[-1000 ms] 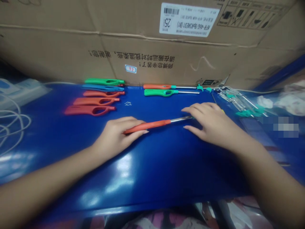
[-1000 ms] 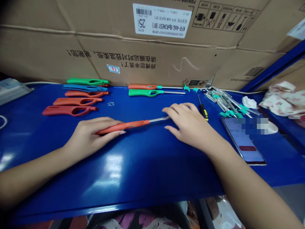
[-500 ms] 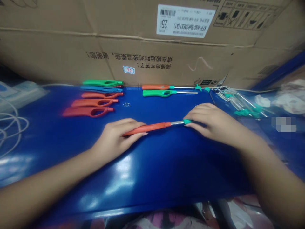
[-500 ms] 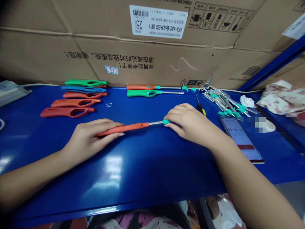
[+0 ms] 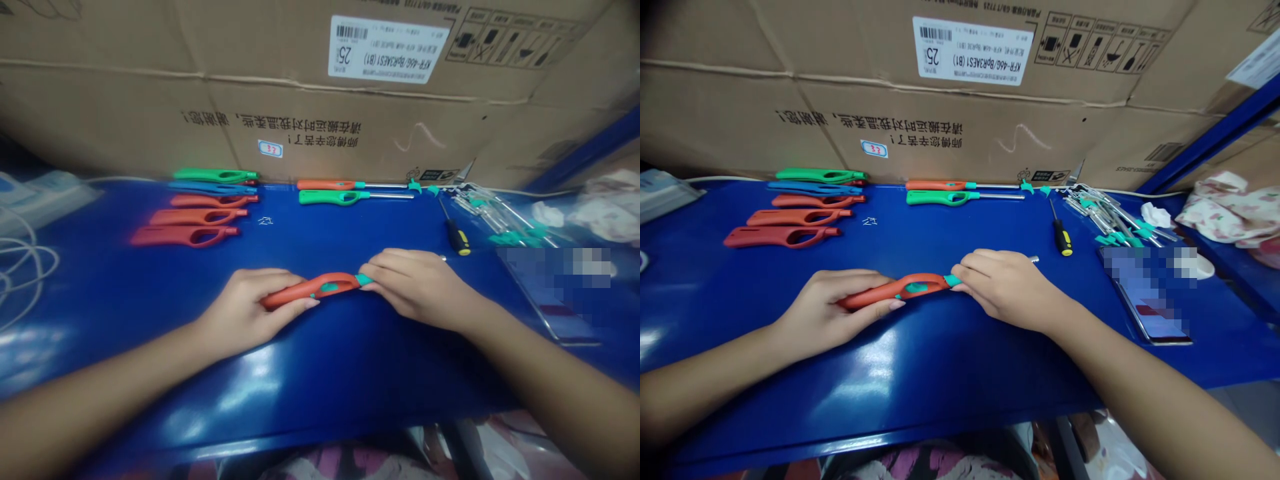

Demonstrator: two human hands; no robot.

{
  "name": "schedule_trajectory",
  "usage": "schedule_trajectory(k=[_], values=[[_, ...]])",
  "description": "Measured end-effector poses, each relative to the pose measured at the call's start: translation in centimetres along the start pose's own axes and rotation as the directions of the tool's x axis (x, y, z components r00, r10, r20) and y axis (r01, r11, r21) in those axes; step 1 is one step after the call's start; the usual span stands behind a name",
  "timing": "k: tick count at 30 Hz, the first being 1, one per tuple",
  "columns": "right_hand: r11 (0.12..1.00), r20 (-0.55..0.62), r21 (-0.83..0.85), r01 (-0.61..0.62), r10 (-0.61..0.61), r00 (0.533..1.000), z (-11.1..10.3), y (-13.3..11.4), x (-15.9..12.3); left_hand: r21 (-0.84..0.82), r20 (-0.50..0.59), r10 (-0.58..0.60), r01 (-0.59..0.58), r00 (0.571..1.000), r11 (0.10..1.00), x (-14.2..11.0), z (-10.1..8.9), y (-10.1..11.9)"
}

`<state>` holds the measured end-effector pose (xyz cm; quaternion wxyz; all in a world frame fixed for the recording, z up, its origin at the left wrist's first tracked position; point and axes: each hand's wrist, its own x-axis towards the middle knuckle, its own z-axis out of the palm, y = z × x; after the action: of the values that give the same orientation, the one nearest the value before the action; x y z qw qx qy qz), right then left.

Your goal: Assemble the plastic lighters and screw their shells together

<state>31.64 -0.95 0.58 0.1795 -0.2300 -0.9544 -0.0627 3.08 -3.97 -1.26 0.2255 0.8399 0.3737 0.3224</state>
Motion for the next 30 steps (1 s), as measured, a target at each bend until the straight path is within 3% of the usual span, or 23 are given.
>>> schedule_trajectory(k=[4,13,17,22,27,30], values=[[1.000,-0.009,-0.015,0.014,-0.014,1.000,0.2,-0.4,-0.1,-0.068,0.019,-0.037,0.039,0.999,0.997,0.1,0.0,0.3],[0.995,0.119,0.091,-0.040,0.029,0.992,0.5,-1.0,-0.3,0.042,0.056,0.110,-0.112,0.992,0.993,-1.0,0.1,0.5],[0.996,0.138,0.061,-0.064,0.055,0.989,0.5,-1.1,-0.1,0.106,0.068,0.148,-0.155,0.987,0.982,-1.0,0.1,0.1],[0.977,0.243,0.059,-0.207,0.187,0.952,0.3,-0.7,0.3,0.242,0.111,0.100,-0.124,0.989,0.962,-0.1,0.0,-0.6],[0.929,0.168,0.108,-0.355,0.335,0.927,-0.2,0.9,-0.3,0.317,0.116,0.011,-0.048,0.993,0.947,0.3,-0.2,-1.1],[0.911,0.190,0.115,-0.396,0.372,0.909,-0.3,2.1,-0.8,0.313,0.092,-0.002,-0.027,0.996,0.949,0.2,-0.3,-1.3]])
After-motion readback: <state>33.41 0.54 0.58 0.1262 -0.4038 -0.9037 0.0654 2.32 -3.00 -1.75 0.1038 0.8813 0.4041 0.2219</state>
